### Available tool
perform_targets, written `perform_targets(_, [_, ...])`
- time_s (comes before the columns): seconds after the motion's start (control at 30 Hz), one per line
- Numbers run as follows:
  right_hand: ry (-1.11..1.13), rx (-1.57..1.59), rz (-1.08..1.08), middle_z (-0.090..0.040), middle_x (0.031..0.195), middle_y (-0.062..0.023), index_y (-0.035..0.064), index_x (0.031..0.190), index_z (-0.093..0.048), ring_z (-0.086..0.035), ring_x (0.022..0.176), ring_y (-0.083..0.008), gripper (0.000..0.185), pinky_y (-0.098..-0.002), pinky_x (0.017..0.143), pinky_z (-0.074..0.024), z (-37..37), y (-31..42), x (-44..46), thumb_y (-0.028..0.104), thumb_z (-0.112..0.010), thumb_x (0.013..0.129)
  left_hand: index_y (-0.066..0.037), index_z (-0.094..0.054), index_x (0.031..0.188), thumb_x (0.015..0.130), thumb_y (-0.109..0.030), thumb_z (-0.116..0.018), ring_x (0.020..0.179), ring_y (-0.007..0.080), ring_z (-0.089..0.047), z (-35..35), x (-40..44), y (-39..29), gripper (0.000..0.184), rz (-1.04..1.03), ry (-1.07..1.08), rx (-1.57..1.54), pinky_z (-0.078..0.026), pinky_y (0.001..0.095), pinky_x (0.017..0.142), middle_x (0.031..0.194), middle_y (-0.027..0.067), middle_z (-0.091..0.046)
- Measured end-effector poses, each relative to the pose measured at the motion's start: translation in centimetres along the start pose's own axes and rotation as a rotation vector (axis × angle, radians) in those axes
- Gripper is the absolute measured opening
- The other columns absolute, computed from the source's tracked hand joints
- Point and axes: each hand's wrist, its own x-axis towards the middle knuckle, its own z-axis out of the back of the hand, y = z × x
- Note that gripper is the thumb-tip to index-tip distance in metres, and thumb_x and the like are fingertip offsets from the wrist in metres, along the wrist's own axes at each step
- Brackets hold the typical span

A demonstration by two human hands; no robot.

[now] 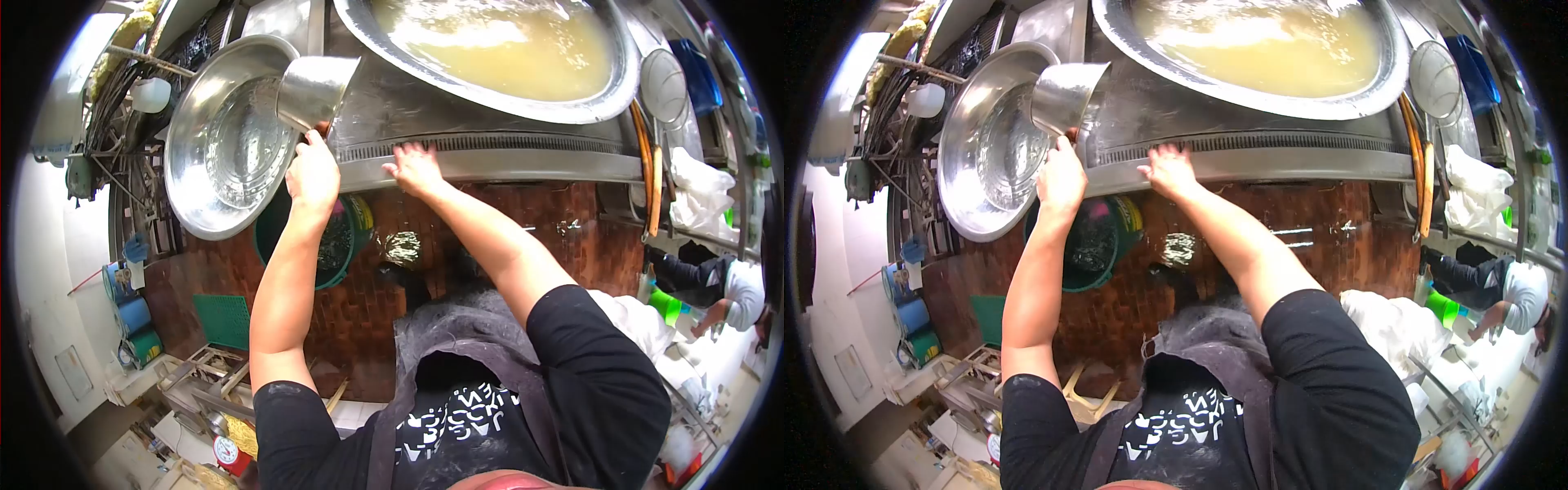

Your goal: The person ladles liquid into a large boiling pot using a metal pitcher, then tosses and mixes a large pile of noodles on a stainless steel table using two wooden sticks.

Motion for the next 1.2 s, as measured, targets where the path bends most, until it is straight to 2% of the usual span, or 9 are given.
perform_targets(0.3, [-0.040, 0.059, -0.024, -0.065, 0.110, -0.0145, 0.0065, 0.108, -0.067, -0.059, 0.111, -0.0317, 0.046, -0.0507, 0.099, -0.0425, -0.9, 3.4, 1.6, 0.049, -0.052, 0.097, 0.001, -0.062, 0.111, 0.088, -0.020, -0.064, 0.090, 0.0417, -0.065, 2.2, -10.5, 15.1, 0.031, 0.494, -0.173, -0.610, -0.050, 0.0487, 0.080, 0.100, 0.0264, -0.067])
perform_targets(0.5, [-0.127, 0.011, -0.019, -0.065, 0.103, -0.0124, 0.0082, 0.100, -0.066, -0.059, 0.107, -0.0301, 0.041, -0.0481, 0.096, -0.0429, -1.2, 3.2, 1.7, 0.048, -0.055, 0.095, 0.010, -0.052, 0.116, 0.092, -0.028, -0.068, 0.095, 0.0449, -0.061, -7.1, -28.0, 26.2, 0.047, 0.903, -0.220, -0.463, -0.044, 0.0513, 0.089, 0.102, 0.0299, -0.064])
perform_targets(0.63, [-0.098, -0.067, -0.039, -0.065, 0.104, -0.0122, 0.0088, 0.101, -0.066, -0.060, 0.107, -0.0302, 0.042, -0.0473, 0.097, -0.0428, -1.5, 3.6, 2.0, 0.049, -0.055, 0.094, 0.003, -0.049, 0.119, 0.096, -0.036, -0.065, 0.055, 0.0300, -0.061, -15.7, -31.6, 29.4, 0.048, 1.273, 0.145, -0.638, -0.049, 0.0426, 0.051, 0.081, 0.0241, -0.063])
perform_targets(0.67, [-0.087, -0.107, -0.049, -0.066, 0.106, -0.0122, 0.0087, 0.101, -0.067, -0.060, 0.108, -0.0304, 0.043, -0.0472, 0.098, -0.0428, -1.6, 3.6, 2.1, 0.049, -0.054, 0.094, 0.001, -0.049, 0.120, 0.095, -0.036, -0.065, 0.042, 0.0209, -0.051, -17.6, -31.1, 28.8, 0.048, 1.281, 0.075, -0.836, -0.041, 0.0372, 0.039, 0.072, 0.0184, -0.059])
perform_targets(0.73, [-0.088, -0.158, -0.060, -0.068, 0.109, -0.0123, 0.0083, 0.103, -0.068, -0.061, 0.110, -0.0304, 0.044, -0.0470, 0.098, -0.0432, -2.0, 3.6, 2.4, 0.049, -0.053, 0.095, 0.003, -0.056, 0.110, 0.094, -0.034, -0.066, 0.054, 0.0214, -0.056, -25.6, -30.6, 30.7, 0.042, 1.270, 0.260, -0.956, -0.048, 0.0396, 0.049, 0.073, 0.0139, -0.059])
perform_targets(0.83, [-0.143, -0.190, -0.063, -0.071, 0.106, -0.0119, 0.0075, 0.106, -0.070, -0.063, 0.108, -0.0301, 0.045, -0.0464, 0.097, -0.0449, -2.6, 3.3, 2.1, 0.046, -0.051, 0.096, 0.004, -0.064, 0.113, 0.091, -0.032, -0.060, 0.112, 0.0485, -0.060, -29.5, -23.7, 27.2, 0.042, 0.902, 0.392, -0.790, -0.048, 0.0511, 0.093, 0.114, 0.0324, -0.065])
perform_targets(0.93, [-0.151, -0.186, 0.022, -0.069, 0.101, -0.0121, 0.0096, 0.104, -0.069, -0.063, 0.103, -0.0315, 0.035, -0.0467, 0.092, -0.0454, -3.1, 3.4, 2.5, 0.040, -0.055, 0.094, 0.006, -0.055, 0.117, 0.090, -0.027, -0.060, 0.111, 0.0480, -0.061, -41.1, -19.9, 27.0, 0.043, 0.584, 0.509, -0.570, -0.050, 0.0538, 0.093, 0.116, 0.0337, -0.063])
perform_targets(1.13, [-0.146, -0.218, 0.058, -0.066, 0.097, -0.0111, 0.0114, 0.103, -0.067, -0.061, 0.098, -0.0325, 0.028, -0.0453, 0.088, -0.0450, -3.0, 3.8, 2.9, 0.036, -0.056, 0.093, 0.002, -0.054, 0.125, 0.096, -0.029, -0.053, 0.112, 0.0428, -0.064, -50.1, -12.5, 23.8, 0.043, 0.658, 0.669, -0.531, -0.054, 0.0517, 0.091, 0.124, 0.0248, -0.065])
perform_targets(1.2, [-0.139, -0.205, 0.057, -0.066, 0.097, -0.0111, 0.0108, 0.102, -0.068, -0.061, 0.098, -0.0325, 0.029, -0.0450, 0.088, -0.0449, -3.0, 3.7, 3.0, 0.036, -0.056, 0.093, -0.002, -0.050, 0.134, 0.098, -0.026, -0.048, 0.117, 0.0387, -0.063, -52.8, -11.7, 24.1, 0.044, 0.384, 0.824, -0.296, -0.054, 0.0495, 0.092, 0.126, 0.0249, -0.063])
